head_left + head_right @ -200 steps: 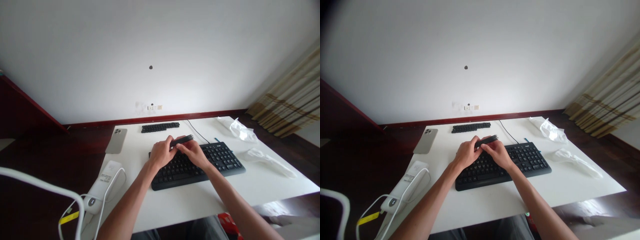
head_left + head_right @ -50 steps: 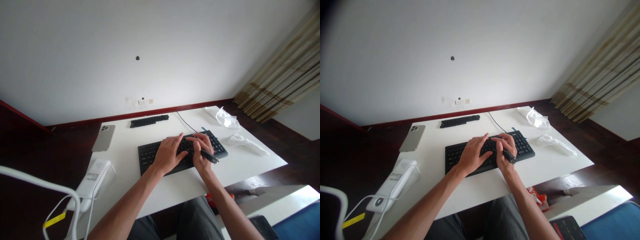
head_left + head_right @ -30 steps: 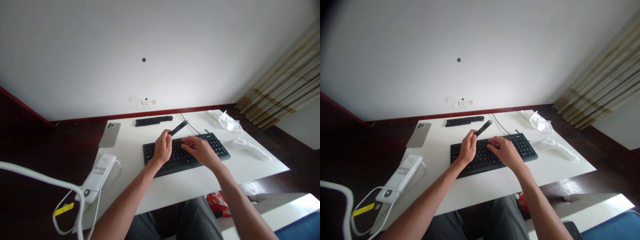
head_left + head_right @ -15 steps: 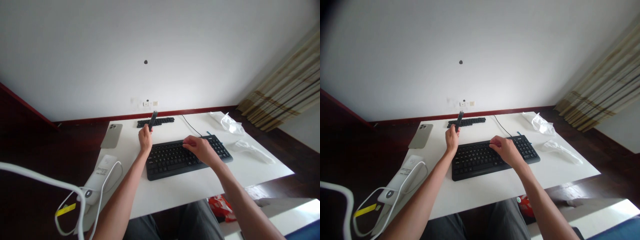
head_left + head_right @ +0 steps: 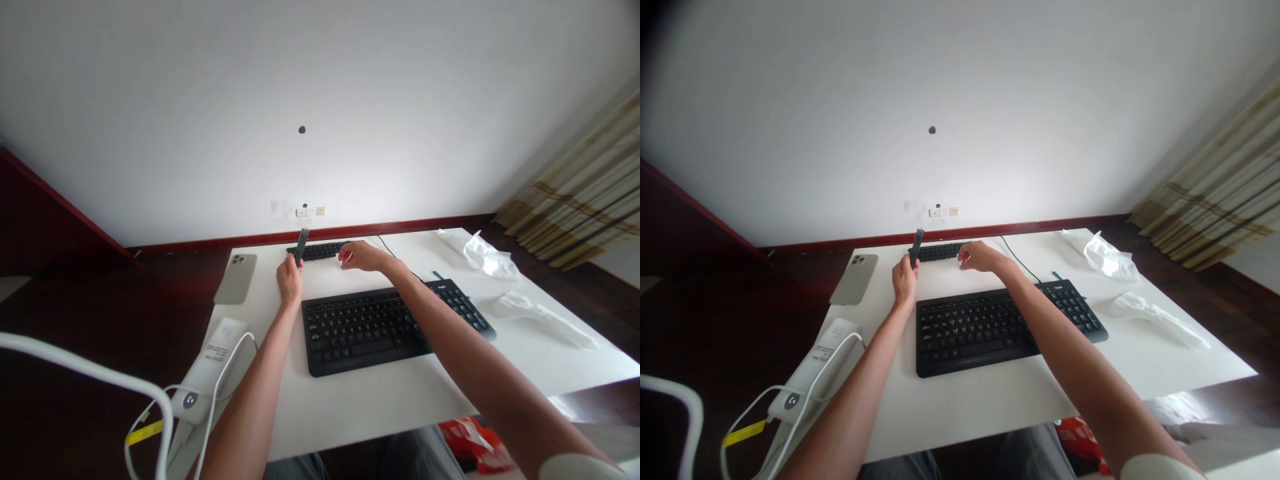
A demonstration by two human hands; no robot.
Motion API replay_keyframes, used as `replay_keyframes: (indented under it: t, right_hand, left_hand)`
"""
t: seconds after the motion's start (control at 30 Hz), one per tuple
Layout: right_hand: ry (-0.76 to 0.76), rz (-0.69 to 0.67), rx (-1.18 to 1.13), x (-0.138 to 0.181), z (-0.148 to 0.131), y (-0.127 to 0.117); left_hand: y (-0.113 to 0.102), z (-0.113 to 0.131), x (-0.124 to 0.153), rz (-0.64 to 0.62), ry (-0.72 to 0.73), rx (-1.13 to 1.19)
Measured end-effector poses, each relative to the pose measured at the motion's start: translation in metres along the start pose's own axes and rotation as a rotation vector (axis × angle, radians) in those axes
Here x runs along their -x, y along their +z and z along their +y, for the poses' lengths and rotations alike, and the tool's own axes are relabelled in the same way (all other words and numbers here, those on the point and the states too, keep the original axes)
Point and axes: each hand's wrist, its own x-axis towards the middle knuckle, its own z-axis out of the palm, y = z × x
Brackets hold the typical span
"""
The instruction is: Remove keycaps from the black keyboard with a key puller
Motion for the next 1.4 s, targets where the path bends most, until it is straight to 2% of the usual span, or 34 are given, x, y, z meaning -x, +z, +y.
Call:
replay_keyframes:
  t: [0.13, 0.37, 0.67, 0.77, 0.93, 1.1, 1.4]
  right_hand:
    - [-0.032, -0.052, 0.100, -0.009, -0.006, -0.004]
    - [0.003, -0.109, 0.163, -0.010, -0.004, -0.012]
    - [0.045, 0.025, 0.225, 0.008, 0.006, -0.045]
    - [0.061, 0.051, 0.240, 0.008, -0.001, -0.041]
    - [0.047, -0.050, 0.206, 0.002, -0.008, -0.023]
    - [0.062, -0.092, 0.222, -0.003, -0.006, -0.009]
    - [0.052, -0.155, 0.226, -0.003, -0.006, -0.008]
  left_hand:
    - [0.001, -0.003, 0.000, -0.011, -0.042, 0.031]
    - [0.002, -0.002, -0.001, -0.005, -0.093, 0.059]
    - [0.002, 0.004, 0.002, 0.017, -0.181, 0.143]
    - [0.003, 0.005, 0.003, 0.010, -0.175, 0.119]
    - [0.002, 0.006, 0.004, 0.015, -0.180, 0.122]
    - [0.002, 0.007, 0.005, 0.004, -0.166, 0.098]
    - [0.003, 0.003, 0.004, -0.006, -0.157, 0.128]
